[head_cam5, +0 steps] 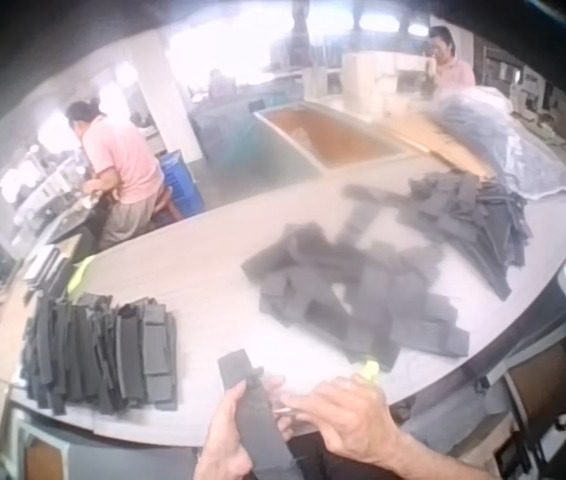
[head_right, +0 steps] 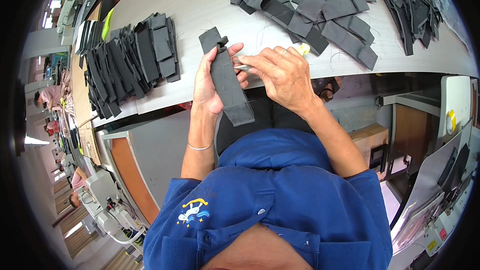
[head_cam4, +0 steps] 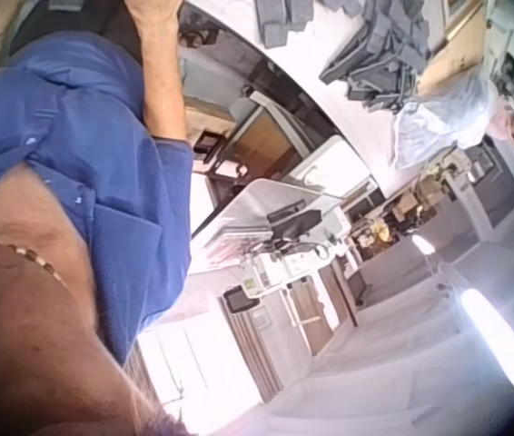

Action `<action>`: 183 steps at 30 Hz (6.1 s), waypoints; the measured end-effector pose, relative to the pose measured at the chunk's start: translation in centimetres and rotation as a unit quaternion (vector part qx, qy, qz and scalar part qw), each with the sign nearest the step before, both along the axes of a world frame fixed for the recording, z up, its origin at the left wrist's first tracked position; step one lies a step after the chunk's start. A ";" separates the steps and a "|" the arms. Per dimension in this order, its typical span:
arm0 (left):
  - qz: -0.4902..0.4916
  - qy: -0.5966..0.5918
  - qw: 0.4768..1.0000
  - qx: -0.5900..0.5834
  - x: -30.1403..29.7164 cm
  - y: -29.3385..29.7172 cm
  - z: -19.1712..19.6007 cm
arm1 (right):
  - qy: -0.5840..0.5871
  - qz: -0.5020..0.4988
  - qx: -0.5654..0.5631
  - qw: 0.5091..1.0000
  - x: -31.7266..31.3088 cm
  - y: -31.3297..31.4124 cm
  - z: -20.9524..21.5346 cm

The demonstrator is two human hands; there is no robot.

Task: The person trims loose threads from fabric pieces using thread snips and cuts the threads connecting the pieces apart.

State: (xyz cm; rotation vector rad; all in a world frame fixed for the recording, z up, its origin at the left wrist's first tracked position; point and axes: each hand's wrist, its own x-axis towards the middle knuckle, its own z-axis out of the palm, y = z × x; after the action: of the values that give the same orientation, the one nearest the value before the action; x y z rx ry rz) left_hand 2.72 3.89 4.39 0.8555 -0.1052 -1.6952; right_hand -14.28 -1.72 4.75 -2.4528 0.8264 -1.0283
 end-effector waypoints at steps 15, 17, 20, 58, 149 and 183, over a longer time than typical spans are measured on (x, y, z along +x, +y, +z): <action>-0.032 0.050 0.998 -0.019 -0.8 0.4 0.0 | -0.030 0.009 0.002 1.000 0.5 0.4 -0.3; -0.030 0.054 0.998 -0.011 -0.8 0.3 0.2 | -0.034 0.011 0.002 0.999 0.5 0.4 -0.5; -0.019 0.060 0.998 -0.012 -1.0 0.4 0.1 | -0.044 0.016 0.055 0.997 0.3 0.5 -1.0; 0.032 -0.060 0.998 0.007 -0.6 0.4 -0.3 | -0.123 -0.015 0.454 0.882 0.3 1.6 -3.2; 0.018 -0.236 0.957 -0.169 0.4 1.8 2.2 | -0.017 0.017 0.175 0.984 0.6 -0.2 2.7; -0.016 -0.192 0.977 -0.090 0.4 3.7 1.2 | -0.058 -0.100 0.048 0.992 1.4 -2.1 0.7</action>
State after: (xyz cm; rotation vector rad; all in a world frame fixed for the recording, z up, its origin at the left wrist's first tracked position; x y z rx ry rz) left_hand 3.13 7.57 5.62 1.0369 -0.5289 -1.5045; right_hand -12.85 -3.77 5.41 -2.2405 1.0743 -1.1605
